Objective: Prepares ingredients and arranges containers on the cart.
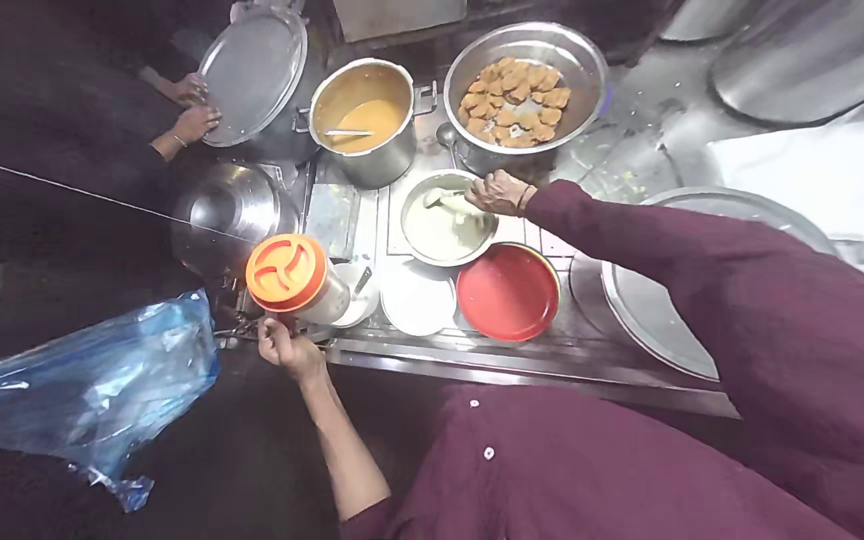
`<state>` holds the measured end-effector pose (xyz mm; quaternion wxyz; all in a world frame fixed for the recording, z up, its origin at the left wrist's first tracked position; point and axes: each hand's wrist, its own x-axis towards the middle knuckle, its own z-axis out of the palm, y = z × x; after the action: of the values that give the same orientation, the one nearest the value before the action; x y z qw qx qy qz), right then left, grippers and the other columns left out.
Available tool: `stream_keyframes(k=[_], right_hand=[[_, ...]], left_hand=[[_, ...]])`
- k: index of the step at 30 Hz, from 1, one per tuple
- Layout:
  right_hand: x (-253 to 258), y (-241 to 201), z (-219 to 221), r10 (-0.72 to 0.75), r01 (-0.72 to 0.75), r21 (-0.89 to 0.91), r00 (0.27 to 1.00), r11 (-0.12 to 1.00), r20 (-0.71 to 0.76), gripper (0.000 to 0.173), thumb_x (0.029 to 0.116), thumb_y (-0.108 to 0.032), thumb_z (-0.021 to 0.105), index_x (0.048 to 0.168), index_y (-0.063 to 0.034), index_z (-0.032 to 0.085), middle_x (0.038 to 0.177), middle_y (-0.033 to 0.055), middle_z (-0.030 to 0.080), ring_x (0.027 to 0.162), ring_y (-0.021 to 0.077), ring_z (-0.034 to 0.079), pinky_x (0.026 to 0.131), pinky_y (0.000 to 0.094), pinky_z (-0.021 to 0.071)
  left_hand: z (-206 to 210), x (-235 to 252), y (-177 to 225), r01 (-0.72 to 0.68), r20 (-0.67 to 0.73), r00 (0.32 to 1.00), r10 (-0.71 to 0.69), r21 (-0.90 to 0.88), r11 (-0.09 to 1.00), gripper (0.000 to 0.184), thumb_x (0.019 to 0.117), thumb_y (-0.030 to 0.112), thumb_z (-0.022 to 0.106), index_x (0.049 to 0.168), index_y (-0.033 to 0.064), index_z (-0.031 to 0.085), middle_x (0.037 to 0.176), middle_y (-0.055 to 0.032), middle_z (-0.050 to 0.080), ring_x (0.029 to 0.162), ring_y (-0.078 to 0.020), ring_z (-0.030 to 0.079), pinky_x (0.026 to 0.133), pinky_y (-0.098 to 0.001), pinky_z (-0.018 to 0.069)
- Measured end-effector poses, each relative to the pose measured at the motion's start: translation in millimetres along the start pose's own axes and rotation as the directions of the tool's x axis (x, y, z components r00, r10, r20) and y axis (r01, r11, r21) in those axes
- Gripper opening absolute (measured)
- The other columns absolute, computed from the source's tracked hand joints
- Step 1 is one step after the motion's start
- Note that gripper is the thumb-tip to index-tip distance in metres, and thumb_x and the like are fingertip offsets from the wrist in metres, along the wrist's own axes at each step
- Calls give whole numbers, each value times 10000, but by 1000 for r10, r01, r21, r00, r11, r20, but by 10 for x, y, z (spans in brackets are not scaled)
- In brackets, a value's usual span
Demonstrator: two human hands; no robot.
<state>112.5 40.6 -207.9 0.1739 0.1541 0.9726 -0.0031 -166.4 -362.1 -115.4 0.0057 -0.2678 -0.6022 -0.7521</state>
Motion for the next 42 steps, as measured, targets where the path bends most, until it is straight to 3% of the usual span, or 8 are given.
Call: stream_keyframes(k=[5,10,14,18,20,25,36,42], right_hand=[[-25,-205,-308,17,-24,23,965,999,261,126,960,-6,592,968,18,715,934,221,691,910,440,678,739,606,539],[-153,-514,-410,214,-384,266,840,884,499,296,939,-225,711,1084,33,691,1078,276,688,1065,476,659,863,691,505],[-62,-741,187,260,-592,545,783,594,566,256,946,-151,678,985,102,674,1001,279,686,950,422,688,827,634,537],[-118,-960,554,429,-605,763,766,228,479,271,1009,-242,592,1015,-3,718,839,176,674,698,290,644,639,512,539],[-284,-966,331,490,-560,763,788,322,372,267,1046,-196,547,1122,1,710,1019,256,710,955,424,699,840,649,544],[-635,-879,-312,563,-596,438,797,672,221,237,968,-80,567,1185,-1,620,972,266,698,927,479,700,729,641,553],[286,-1275,-324,500,-502,432,856,749,128,182,992,-10,512,1006,91,662,1028,291,683,981,476,688,761,629,560],[262,-1719,-144,379,-401,327,916,856,130,283,993,13,487,1217,178,546,1127,343,611,982,496,673,743,592,576]], left_hand=[[1,2,13,16,19,1000,-16,-14,1000,237,1076,207,444,945,140,630,781,85,597,721,-28,592,703,-214,526],[0,-6,-16,19,15,1000,-19,-29,999,252,1078,185,419,966,125,636,822,70,628,774,-48,623,748,-246,548],[-16,-8,-22,15,8,1000,-15,-20,1000,256,1075,174,412,962,126,637,806,77,625,742,-42,619,715,-238,551],[-9,-3,-28,13,21,1000,-12,-11,1000,252,1078,160,408,977,117,634,795,76,604,706,-38,592,685,-226,536],[-11,-2,-12,18,21,1000,-18,-8,1000,254,1079,174,410,965,134,633,779,87,591,694,-29,579,671,-212,524],[-22,2,-31,-3,38,999,4,-24,1000,243,1075,184,437,964,132,646,779,90,605,685,-24,579,653,-208,519],[5,15,11,-1,45,999,4,-51,999,223,1061,169,476,931,125,652,785,83,624,699,-28,603,670,-205,536],[8,16,29,5,62,998,-2,-51,999,233,1056,170,475,887,132,631,746,81,589,673,-30,577,651,-210,521]])
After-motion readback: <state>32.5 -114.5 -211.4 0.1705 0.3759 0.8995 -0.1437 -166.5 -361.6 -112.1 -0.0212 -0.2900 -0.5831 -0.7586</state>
